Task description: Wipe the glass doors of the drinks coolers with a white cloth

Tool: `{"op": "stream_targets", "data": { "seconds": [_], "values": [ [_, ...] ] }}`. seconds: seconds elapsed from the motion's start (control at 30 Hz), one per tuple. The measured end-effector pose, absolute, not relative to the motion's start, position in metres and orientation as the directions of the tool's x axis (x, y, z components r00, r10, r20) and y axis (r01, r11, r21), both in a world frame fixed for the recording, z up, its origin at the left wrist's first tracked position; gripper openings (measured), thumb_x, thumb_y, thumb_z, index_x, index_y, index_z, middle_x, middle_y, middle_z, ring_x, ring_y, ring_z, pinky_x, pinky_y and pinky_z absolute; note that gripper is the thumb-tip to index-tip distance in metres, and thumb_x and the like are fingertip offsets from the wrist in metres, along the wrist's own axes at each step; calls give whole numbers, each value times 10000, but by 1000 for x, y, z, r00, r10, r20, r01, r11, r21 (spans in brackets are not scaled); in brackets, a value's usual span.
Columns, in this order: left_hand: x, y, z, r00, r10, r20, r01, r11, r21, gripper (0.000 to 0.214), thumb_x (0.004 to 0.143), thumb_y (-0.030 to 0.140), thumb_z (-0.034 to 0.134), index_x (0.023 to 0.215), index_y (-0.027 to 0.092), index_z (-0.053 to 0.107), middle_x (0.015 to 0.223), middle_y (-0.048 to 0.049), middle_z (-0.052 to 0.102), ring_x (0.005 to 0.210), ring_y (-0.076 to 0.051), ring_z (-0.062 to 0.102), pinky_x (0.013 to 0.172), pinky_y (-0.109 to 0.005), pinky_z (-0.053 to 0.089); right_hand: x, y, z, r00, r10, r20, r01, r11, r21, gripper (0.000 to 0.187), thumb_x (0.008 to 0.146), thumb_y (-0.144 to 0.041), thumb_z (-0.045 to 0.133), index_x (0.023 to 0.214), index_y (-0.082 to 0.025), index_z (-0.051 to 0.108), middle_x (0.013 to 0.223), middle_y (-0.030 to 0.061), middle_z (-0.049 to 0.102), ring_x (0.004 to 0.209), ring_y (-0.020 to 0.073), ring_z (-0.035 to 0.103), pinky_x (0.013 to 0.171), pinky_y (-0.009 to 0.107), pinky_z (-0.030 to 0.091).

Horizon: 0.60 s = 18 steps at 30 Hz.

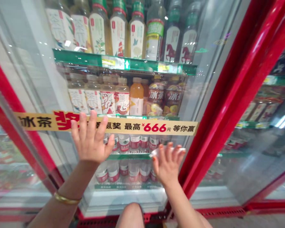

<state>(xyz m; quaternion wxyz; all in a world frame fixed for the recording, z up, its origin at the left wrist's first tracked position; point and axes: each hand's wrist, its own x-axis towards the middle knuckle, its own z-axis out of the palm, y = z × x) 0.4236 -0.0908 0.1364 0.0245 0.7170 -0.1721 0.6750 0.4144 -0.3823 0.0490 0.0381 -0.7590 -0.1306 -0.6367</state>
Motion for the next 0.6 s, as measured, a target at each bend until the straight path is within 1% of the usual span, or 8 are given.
{"op": "stream_targets", "data": {
  "seconds": [0.07,0.13,0.2,0.27,0.33,0.4,0.53,0.6],
  "values": [
    [424,-93,138,24,-207,978,-279,-941,-192,792,1055,420,555,1779,290,261,1877,2,140,1760,-246,77,1448,-497,34,425,-387,74,146,-63,987,174,-981,-88,812,1097,-311,434,1797,-186,42,1874,108,-59,1742,372,-116,1354,808,112],
    [425,-94,140,29,-202,979,-277,-943,-187,801,1053,402,561,1781,301,246,1877,9,126,1760,-238,66,1446,-500,29,434,-368,95,125,-81,989,193,-976,-105,842,1093,-337,444,1794,-171,8,1872,142,-38,1743,401,-84,1331,838,149],
    [423,-93,141,47,-203,978,-283,-942,-182,814,1048,386,575,1783,305,235,1877,4,119,1760,-244,58,1444,-517,28,433,-340,98,116,121,986,280,-956,84,891,1076,-405,534,1798,-180,63,1874,135,65,1751,376,-36,1382,758,103],
    [418,-88,139,78,-209,975,-303,-937,-177,837,1037,380,607,1782,320,229,1876,-5,125,1759,-265,69,1441,-547,47,425,-325,85,108,378,920,357,-878,319,859,1067,-465,581,1791,-228,185,1858,76,214,1761,287,-3,1429,617,23],
    [411,-79,129,117,-209,971,-315,-935,-163,865,1017,378,655,1776,351,242,1870,-11,163,1756,-292,103,1436,-579,79,418,-332,70,111,508,854,388,-814,433,787,1085,-474,541,1780,-267,237,1831,28,307,1760,222,24,1437,534,-26],
    [405,-68,111,157,-185,970,-301,-945,-131,886,1000,377,690,1772,365,255,1864,-23,191,1753,-307,118,1433,-594,82,417,-353,71,117,459,881,358,-847,393,767,1101,-425,488,1786,-240,198,1838,36,278,1759,223,21,1433,539,-57],
    [409,-54,71,134,-129,983,-239,-966,-94,873,1024,396,638,1784,304,219,1866,-56,143,1759,-295,52,1430,-605,19,429,-356,116,74,170,983,245,-958,147,784,1112,-363,434,1788,-137,107,1856,123,167,1754,290,-35,1407,670,-57],
    [416,-51,60,80,-120,990,-227,-969,-99,838,1034,406,600,1781,292,237,1862,-59,161,1758,-291,65,1429,-613,29,431,-329,131,94,209,973,285,-942,175,792,1114,-383,464,1791,-169,114,1839,113,246,1758,298,19,1405,708,1]
  ]
}}
